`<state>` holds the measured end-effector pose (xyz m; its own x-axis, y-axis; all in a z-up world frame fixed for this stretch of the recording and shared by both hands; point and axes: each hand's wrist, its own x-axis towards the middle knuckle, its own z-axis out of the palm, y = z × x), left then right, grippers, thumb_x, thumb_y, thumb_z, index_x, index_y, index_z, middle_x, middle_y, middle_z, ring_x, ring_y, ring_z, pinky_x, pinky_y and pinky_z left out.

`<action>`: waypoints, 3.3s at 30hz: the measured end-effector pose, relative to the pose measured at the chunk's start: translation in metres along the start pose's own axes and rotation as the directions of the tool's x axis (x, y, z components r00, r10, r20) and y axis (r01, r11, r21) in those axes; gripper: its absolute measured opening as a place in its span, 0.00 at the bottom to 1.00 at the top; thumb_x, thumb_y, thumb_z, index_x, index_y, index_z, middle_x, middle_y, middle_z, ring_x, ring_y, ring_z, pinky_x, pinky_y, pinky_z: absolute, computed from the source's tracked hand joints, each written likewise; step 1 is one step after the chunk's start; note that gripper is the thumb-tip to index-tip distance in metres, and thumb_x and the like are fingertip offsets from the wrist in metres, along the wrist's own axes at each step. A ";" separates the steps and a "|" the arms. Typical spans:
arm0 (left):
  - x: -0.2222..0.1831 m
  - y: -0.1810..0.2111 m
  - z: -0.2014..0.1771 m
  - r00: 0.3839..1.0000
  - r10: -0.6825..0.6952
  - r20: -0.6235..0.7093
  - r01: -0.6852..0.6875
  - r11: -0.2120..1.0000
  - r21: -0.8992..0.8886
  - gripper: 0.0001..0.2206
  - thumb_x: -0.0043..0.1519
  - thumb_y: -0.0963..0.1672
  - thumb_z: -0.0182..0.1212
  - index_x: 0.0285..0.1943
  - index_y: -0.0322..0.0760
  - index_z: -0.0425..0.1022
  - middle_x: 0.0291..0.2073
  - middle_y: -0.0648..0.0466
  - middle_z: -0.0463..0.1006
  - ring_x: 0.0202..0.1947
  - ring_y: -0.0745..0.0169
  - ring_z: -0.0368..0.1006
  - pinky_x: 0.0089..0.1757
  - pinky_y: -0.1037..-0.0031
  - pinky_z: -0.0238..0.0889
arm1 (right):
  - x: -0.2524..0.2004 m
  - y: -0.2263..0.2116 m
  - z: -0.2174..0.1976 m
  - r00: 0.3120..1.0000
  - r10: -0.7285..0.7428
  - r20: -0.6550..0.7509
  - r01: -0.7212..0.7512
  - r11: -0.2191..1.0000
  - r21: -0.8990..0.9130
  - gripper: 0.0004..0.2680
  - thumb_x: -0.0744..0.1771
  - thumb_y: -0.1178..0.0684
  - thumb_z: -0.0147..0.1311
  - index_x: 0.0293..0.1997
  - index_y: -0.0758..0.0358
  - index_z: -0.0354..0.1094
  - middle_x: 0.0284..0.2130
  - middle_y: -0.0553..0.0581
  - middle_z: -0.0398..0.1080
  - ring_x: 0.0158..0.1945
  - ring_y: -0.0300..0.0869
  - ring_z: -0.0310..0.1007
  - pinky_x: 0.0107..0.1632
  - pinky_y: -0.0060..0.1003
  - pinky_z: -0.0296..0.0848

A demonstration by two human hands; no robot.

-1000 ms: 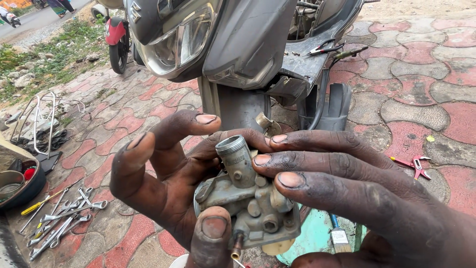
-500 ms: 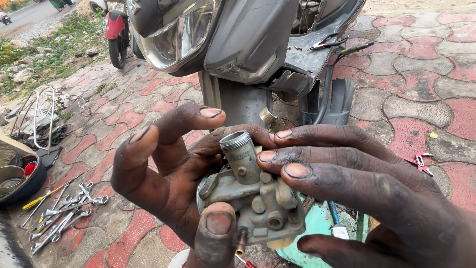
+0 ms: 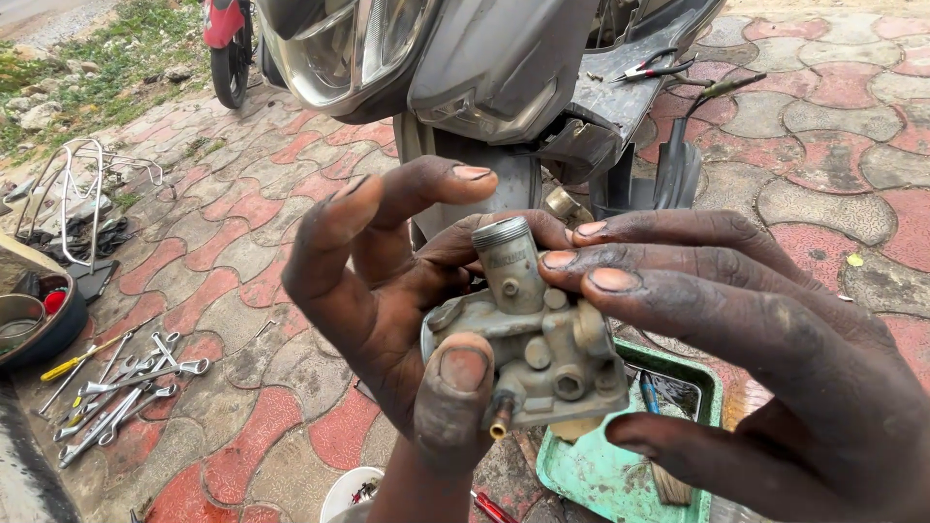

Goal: Disassembling and cleaning a motorcycle carburetor using tools and solvent.

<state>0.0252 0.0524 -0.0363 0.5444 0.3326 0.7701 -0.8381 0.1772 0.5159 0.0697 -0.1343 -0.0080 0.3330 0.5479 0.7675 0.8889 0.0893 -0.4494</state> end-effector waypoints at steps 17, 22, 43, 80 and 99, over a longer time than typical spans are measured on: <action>0.010 -0.041 -0.020 0.912 -0.410 -0.016 0.410 0.907 0.092 0.16 0.68 0.42 0.54 0.63 0.28 0.65 0.52 0.48 0.74 0.52 0.68 0.70 0.56 0.76 0.65 | -0.015 0.045 0.007 0.887 0.462 -0.017 -0.462 0.887 0.012 0.28 0.71 0.34 0.42 0.77 0.64 0.57 0.57 0.63 0.74 0.62 0.50 0.72 0.64 0.47 0.67; 0.017 -0.028 -0.014 0.758 -0.649 -0.072 0.649 0.761 -0.019 0.14 0.66 0.43 0.53 0.57 0.27 0.68 0.47 0.48 0.75 0.45 0.68 0.70 0.49 0.76 0.66 | -0.032 0.068 0.004 0.807 0.591 0.014 -0.586 0.797 0.146 0.28 0.71 0.33 0.44 0.78 0.61 0.58 0.58 0.64 0.74 0.62 0.51 0.72 0.64 0.47 0.68; 0.016 0.062 -0.010 0.837 -0.544 0.065 0.547 0.837 -0.039 0.17 0.67 0.47 0.64 0.54 0.29 0.69 0.51 0.40 0.77 0.49 0.57 0.80 0.50 0.69 0.78 | -0.058 0.037 -0.013 0.959 0.075 0.272 -0.118 0.982 0.147 0.19 0.68 0.50 0.57 0.67 0.62 0.64 0.57 0.65 0.74 0.61 0.52 0.77 0.63 0.51 0.76; 0.052 0.104 0.044 0.985 0.090 0.148 -0.096 0.995 0.029 0.28 0.72 0.51 0.65 0.72 0.39 0.53 0.53 0.37 0.67 0.46 0.47 0.74 0.45 0.63 0.74 | 0.051 -0.080 -0.019 0.989 -0.129 -0.066 0.139 0.974 0.181 0.32 0.62 0.54 0.66 0.74 0.52 0.50 0.64 0.57 0.70 0.78 0.55 0.57 0.73 0.55 0.62; 0.049 0.107 0.040 0.977 0.114 0.181 -0.131 0.987 0.088 0.27 0.73 0.51 0.63 0.72 0.39 0.52 0.53 0.37 0.68 0.46 0.49 0.75 0.49 0.63 0.73 | 0.046 -0.080 -0.024 0.984 -0.157 -0.082 0.174 0.946 0.275 0.29 0.63 0.47 0.66 0.72 0.57 0.57 0.65 0.64 0.69 0.76 0.54 0.67 0.79 0.56 0.65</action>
<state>-0.0364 0.0501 0.0714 0.4431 0.1779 0.8787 -0.8958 0.0500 0.4416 0.0212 -0.1367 0.0742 0.2137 0.4568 0.8635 0.8120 0.4084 -0.4170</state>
